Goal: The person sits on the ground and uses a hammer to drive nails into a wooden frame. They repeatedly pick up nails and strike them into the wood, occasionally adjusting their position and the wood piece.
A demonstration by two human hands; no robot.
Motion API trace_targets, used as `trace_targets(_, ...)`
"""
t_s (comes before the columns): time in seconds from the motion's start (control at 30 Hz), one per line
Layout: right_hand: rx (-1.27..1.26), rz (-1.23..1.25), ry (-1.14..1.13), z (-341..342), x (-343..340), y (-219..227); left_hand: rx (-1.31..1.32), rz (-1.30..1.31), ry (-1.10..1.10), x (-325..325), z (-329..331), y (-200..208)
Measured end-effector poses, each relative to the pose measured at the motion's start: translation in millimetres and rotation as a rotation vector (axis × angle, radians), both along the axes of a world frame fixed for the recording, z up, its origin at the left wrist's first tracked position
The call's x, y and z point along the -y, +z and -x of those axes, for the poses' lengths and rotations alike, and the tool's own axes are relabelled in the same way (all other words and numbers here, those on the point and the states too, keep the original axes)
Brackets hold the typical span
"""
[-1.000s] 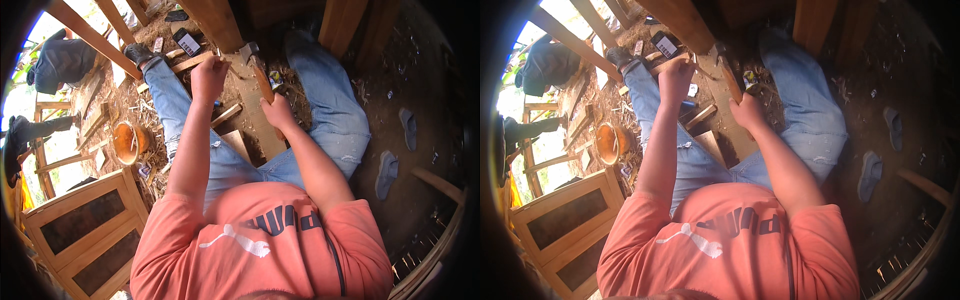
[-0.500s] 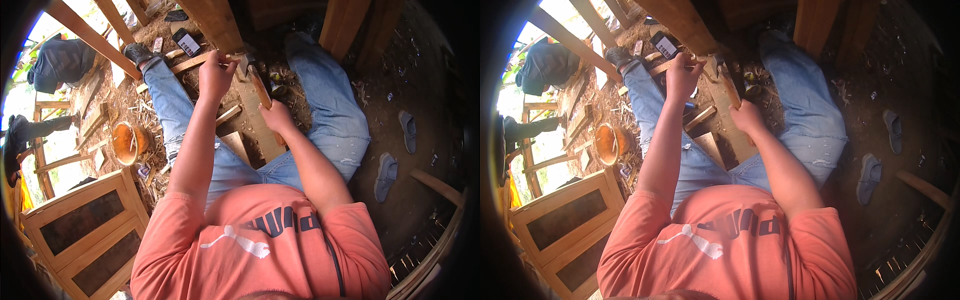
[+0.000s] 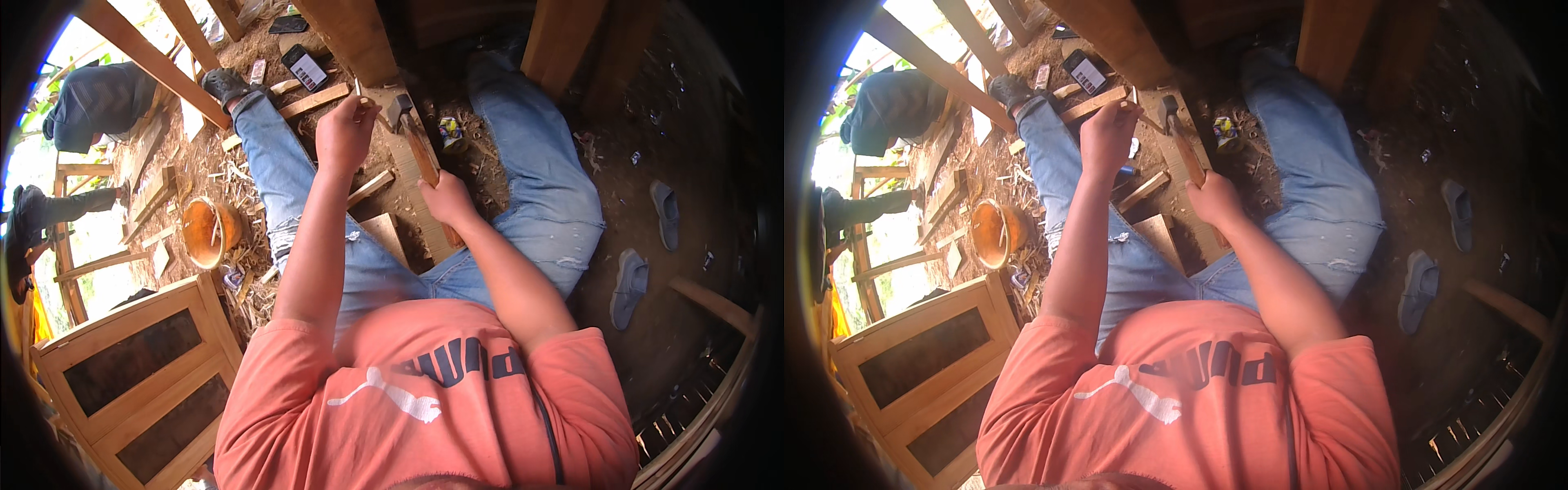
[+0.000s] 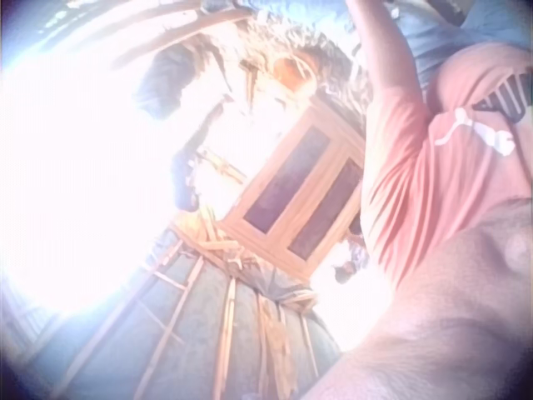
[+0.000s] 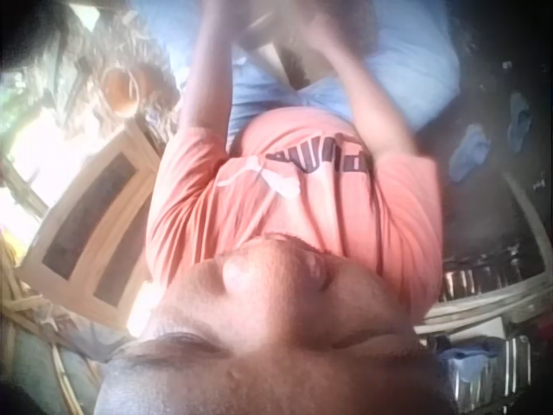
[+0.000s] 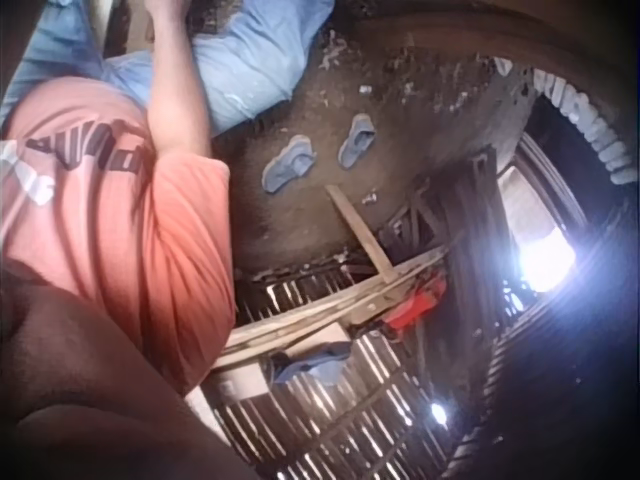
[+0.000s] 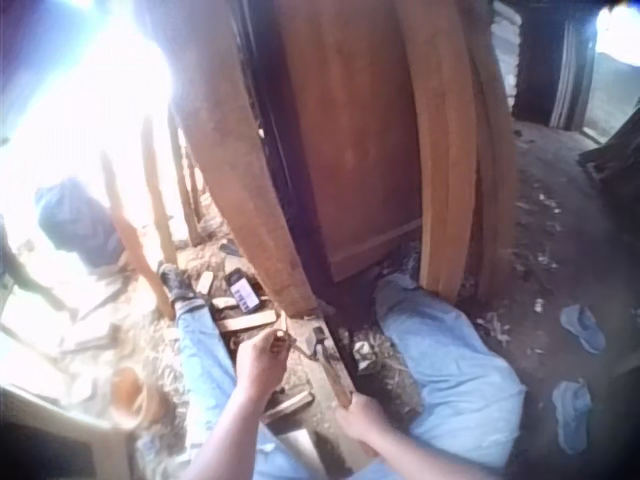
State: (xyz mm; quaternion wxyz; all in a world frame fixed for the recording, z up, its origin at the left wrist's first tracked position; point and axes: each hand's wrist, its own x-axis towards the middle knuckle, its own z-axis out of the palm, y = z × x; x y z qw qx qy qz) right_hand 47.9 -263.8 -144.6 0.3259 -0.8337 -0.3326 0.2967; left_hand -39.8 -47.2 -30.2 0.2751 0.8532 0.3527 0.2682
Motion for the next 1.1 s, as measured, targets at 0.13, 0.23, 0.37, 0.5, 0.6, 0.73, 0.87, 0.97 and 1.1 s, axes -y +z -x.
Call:
trace_targets(0.13, -0.276, -0.041, -0.129, -8, -8, 19, -0.022, 0.017, 0.028, -2, 5, 2)
trace_targets(0.23, -0.346, 0.035, -0.131, -6, -8, 25, -0.014, 0.019, 0.027, 2, 5, 3)
trace_targets(0.37, -0.251, 0.074, -0.085, -1, -4, 9, 0.054, 0.033, 0.016, 4, 0, -1)
trace_targets(0.5, -0.241, -0.033, -0.092, -1, -6, 53, 0.011, 0.02, 0.018, 3, 3, -2)
trace_targets(0.6, -0.148, 0.102, -0.017, 2, -2, 32, 0.011, 0.023, 0.026, 6, 2, -4)
trace_targets(0.73, -0.07, 0.054, -0.047, 1, -1, 19, 0.056, 0.024, 0.016, 4, 3, -5)
trace_targets(0.87, -0.186, -0.043, -0.065, -3, -7, 54, 0.036, 0.016, 0.004, 1, 2, -6)
trace_targets(0.97, -0.041, 0.136, 0.02, 4, -2, 16, 0.021, -0.003, 0.029, 7, 2, -4)
trace_targets(1.1, -0.066, 0.025, -0.078, -2, -3, 30, -0.009, 0.022, 0.034, 6, 8, -8)
